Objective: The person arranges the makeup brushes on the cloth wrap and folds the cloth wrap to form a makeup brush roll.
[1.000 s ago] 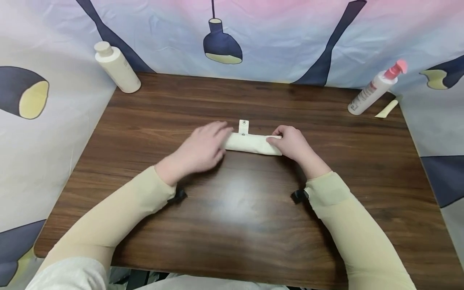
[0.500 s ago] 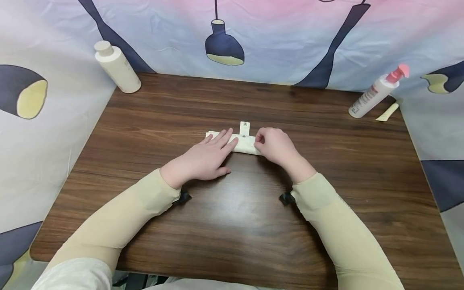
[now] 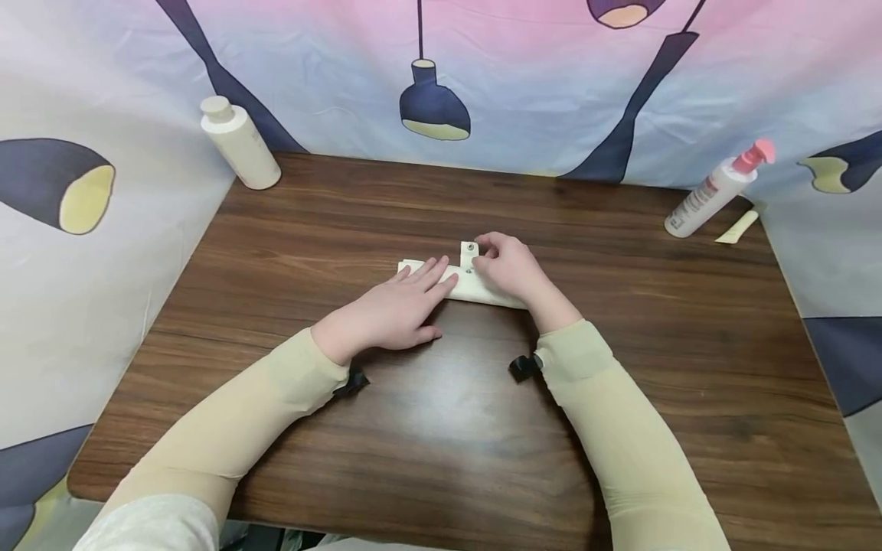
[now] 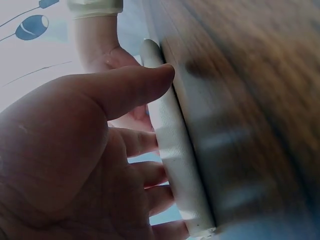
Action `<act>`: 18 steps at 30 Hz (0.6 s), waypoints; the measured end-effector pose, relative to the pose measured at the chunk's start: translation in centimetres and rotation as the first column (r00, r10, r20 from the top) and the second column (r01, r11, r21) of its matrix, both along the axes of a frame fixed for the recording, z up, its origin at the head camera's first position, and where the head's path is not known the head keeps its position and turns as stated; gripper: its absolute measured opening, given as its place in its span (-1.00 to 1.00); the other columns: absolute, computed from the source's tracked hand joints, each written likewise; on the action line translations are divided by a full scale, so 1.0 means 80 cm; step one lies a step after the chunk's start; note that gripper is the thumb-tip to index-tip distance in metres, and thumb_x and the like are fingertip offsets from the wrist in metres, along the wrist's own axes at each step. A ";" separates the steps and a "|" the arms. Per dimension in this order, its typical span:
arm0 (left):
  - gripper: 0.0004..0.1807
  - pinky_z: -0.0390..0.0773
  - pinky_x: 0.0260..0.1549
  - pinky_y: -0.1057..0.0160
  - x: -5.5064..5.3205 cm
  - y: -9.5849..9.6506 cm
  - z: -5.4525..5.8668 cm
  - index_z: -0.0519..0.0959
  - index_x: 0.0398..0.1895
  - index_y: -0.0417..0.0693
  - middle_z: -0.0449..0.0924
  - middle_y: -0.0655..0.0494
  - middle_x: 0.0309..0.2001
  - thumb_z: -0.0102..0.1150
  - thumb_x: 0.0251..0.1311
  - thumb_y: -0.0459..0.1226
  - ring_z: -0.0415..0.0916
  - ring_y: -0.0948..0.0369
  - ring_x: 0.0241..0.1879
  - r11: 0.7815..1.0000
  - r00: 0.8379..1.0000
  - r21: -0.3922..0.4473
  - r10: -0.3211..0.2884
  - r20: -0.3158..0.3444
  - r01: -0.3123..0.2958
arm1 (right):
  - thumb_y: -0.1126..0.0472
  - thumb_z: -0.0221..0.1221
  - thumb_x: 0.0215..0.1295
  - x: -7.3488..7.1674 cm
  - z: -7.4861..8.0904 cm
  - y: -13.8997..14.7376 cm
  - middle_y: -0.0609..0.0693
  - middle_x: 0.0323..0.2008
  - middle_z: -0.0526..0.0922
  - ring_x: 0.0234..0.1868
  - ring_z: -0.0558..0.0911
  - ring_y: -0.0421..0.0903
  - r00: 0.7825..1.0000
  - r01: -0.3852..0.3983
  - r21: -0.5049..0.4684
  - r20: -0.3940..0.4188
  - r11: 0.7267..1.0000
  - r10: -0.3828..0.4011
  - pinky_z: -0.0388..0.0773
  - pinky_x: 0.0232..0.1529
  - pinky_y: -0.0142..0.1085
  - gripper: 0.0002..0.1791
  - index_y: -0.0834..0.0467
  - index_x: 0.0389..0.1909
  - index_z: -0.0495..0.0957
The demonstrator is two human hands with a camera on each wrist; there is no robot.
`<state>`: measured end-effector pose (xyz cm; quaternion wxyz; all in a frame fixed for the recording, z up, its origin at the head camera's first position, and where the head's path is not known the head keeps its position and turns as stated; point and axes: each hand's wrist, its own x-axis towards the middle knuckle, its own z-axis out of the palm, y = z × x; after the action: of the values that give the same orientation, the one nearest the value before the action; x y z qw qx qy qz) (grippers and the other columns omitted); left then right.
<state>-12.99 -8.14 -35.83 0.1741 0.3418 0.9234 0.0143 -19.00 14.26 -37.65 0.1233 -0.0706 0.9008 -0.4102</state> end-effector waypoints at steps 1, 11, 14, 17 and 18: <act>-0.02 0.01 0.59 -0.18 0.000 0.001 -0.001 -0.09 0.69 -0.02 -0.34 -0.14 0.69 0.16 0.42 0.11 -0.30 -0.03 0.67 1.000 1.000 0.000 0.001 0.000 -0.001 | 0.09 0.17 0.49 0.000 -0.003 0.001 0.06 -0.37 0.57 -0.48 0.48 -0.08 1.000 0.010 -0.044 -0.002 0.999 -0.010 0.42 -0.43 -0.28 -0.63 0.13 0.22 0.57; -0.05 -0.02 0.60 -0.17 -0.001 0.007 -0.008 -0.12 0.70 0.07 -0.37 -0.11 0.69 0.13 0.44 0.10 -0.33 -0.02 0.67 1.000 1.000 -0.007 -0.001 0.004 0.001 | 0.04 0.32 0.41 0.010 -0.017 0.010 -0.01 -0.62 0.55 -0.57 0.48 -0.12 0.999 0.037 -0.236 0.001 0.971 -0.038 0.47 -0.53 -0.35 -0.76 0.11 -0.11 0.77; -0.05 -0.02 0.60 -0.16 -0.002 0.007 -0.007 -0.12 0.70 0.07 -0.36 -0.11 0.69 0.13 0.44 0.11 -0.32 -0.01 0.67 1.000 1.000 -0.014 0.008 -0.007 -0.008 | 0.08 0.34 0.38 0.008 -0.015 0.009 -0.02 -0.64 0.53 -0.59 0.48 -0.10 1.000 0.009 -0.167 -0.024 0.986 -0.014 0.45 -0.51 -0.32 -0.82 0.08 -0.16 0.77; -0.04 -0.01 0.60 -0.16 -0.002 0.006 -0.006 -0.13 0.70 0.07 -0.36 -0.11 0.69 0.13 0.44 0.11 -0.33 -0.01 0.67 1.000 1.000 -0.026 0.015 -0.010 -0.015 | 0.11 0.32 0.37 0.006 -0.014 0.007 -0.05 -0.65 0.52 -0.59 0.46 -0.11 1.000 -0.006 -0.122 -0.025 0.992 0.003 0.42 -0.49 -0.30 -0.86 0.08 -0.20 0.77; -0.04 -0.01 0.60 -0.16 -0.003 0.006 -0.006 -0.13 0.70 0.07 -0.37 -0.11 0.69 0.12 0.44 0.11 -0.33 -0.01 0.67 0.999 1.000 -0.030 0.017 -0.010 -0.017 | 0.10 0.32 0.37 0.005 -0.014 0.007 -0.07 -0.64 0.53 -0.58 0.46 -0.11 1.000 -0.010 -0.112 -0.021 0.994 0.008 0.41 -0.49 -0.31 -0.85 0.09 -0.21 0.77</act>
<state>-13.20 -7.69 -36.29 0.1747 0.3313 0.9272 0.0000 -18.59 14.78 -38.79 0.1115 -0.0856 0.8772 -0.4591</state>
